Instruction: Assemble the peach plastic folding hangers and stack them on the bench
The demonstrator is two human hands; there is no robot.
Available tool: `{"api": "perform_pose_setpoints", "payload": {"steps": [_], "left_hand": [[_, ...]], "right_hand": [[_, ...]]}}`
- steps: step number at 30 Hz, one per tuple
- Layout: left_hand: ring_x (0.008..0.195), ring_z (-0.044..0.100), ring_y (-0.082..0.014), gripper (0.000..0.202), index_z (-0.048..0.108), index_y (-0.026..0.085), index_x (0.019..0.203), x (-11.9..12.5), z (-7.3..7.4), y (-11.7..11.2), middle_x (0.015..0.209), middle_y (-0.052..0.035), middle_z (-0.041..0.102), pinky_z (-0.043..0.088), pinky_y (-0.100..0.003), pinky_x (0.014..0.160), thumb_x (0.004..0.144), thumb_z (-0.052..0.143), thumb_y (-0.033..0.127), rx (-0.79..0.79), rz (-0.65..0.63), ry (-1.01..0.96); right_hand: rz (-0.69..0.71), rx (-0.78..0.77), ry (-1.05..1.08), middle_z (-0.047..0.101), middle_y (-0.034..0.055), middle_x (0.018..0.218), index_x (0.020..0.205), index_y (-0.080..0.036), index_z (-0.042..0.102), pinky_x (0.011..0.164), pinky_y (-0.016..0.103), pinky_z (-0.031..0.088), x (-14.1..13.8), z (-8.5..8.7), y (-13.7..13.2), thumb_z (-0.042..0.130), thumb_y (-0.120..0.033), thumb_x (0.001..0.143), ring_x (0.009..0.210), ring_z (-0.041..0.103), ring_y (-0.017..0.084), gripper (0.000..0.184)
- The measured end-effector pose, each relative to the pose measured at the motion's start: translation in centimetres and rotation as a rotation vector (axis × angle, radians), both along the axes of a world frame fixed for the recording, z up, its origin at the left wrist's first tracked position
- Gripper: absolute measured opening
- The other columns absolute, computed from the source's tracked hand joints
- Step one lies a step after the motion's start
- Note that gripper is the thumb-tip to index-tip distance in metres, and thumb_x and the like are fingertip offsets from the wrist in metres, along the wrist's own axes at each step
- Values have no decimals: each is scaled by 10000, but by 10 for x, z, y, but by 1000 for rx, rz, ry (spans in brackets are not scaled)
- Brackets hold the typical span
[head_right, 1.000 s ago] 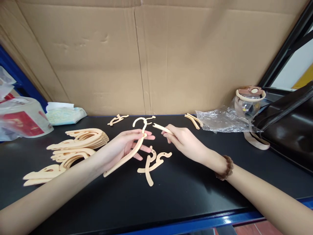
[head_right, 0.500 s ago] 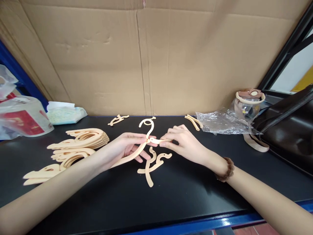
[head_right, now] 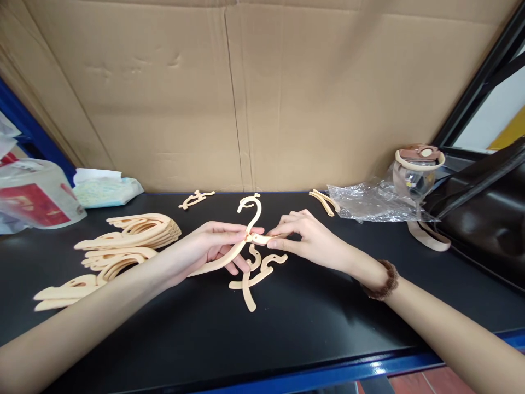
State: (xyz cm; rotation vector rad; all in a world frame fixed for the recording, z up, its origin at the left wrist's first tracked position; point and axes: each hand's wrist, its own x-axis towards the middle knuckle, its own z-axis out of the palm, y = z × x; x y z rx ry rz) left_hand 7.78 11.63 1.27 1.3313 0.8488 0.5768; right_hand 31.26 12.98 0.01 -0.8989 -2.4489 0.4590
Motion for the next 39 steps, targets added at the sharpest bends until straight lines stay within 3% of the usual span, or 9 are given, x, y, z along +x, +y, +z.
{"api": "perform_pose_setpoints", "payload": {"steps": [2,10,17,23,30,35,37,39], "left_hand": [[777,721,-191,334,649,195,1179,1,3,-1,1087,-101,704,557,-216,655,882,593,336,-14,-10,12],[770,712,-158,335,647,207,1188,0,5,0,1031,-93,723,541,-188,636,879,604,327,37,-49,38],[833,715,-204,295,685,192,1116,0,2,0,1027,-90,726,548,-218,648,854,642,319,86,-9,22],[807,710,-175,288,685,190,1106,1,-4,-1,897,-64,742,513,-185,605,856,642,326,173,37,65],[808,703,-172,324,646,186,1164,2,-12,3,897,-62,728,517,-214,639,885,587,340,278,67,142],[788,687,-173,314,662,136,1013,4,-15,3,901,-72,684,526,-248,653,943,455,361,367,9,266],[781,675,-168,340,632,138,1068,6,-15,1,905,-73,668,530,-267,665,960,407,369,352,-22,252],[822,666,-169,351,547,175,1230,10,-15,-2,1069,-97,641,536,-290,685,961,401,348,315,-28,194]], "right_hand": [[0,0,-4,589,-9,753,1023,-278,704,770,314,318,0,0,-1,532,-440,919,741,486,141,259],[-13,20,-31,593,-20,797,939,-267,684,824,327,288,-2,2,-5,540,-427,918,796,493,141,217],[-25,77,-24,581,-30,782,918,-265,668,797,322,270,-2,3,-7,539,-410,923,785,471,140,195],[-36,84,-68,602,-21,799,899,-241,652,807,332,257,-2,2,-6,495,-426,944,791,486,147,246],[-140,37,-92,632,-29,771,839,-216,619,789,334,268,-9,-1,-12,453,-443,960,765,519,142,305],[-203,-36,-166,626,-39,724,804,-227,620,732,310,295,-12,-9,-15,385,-470,976,685,508,136,379],[-256,-47,-160,609,-38,699,808,-235,616,702,298,309,-12,-10,-14,387,-481,970,663,505,138,373],[-339,-74,-134,588,-35,675,807,-234,595,642,284,314,-11,-9,-12,381,-487,965,632,503,139,368]]}}
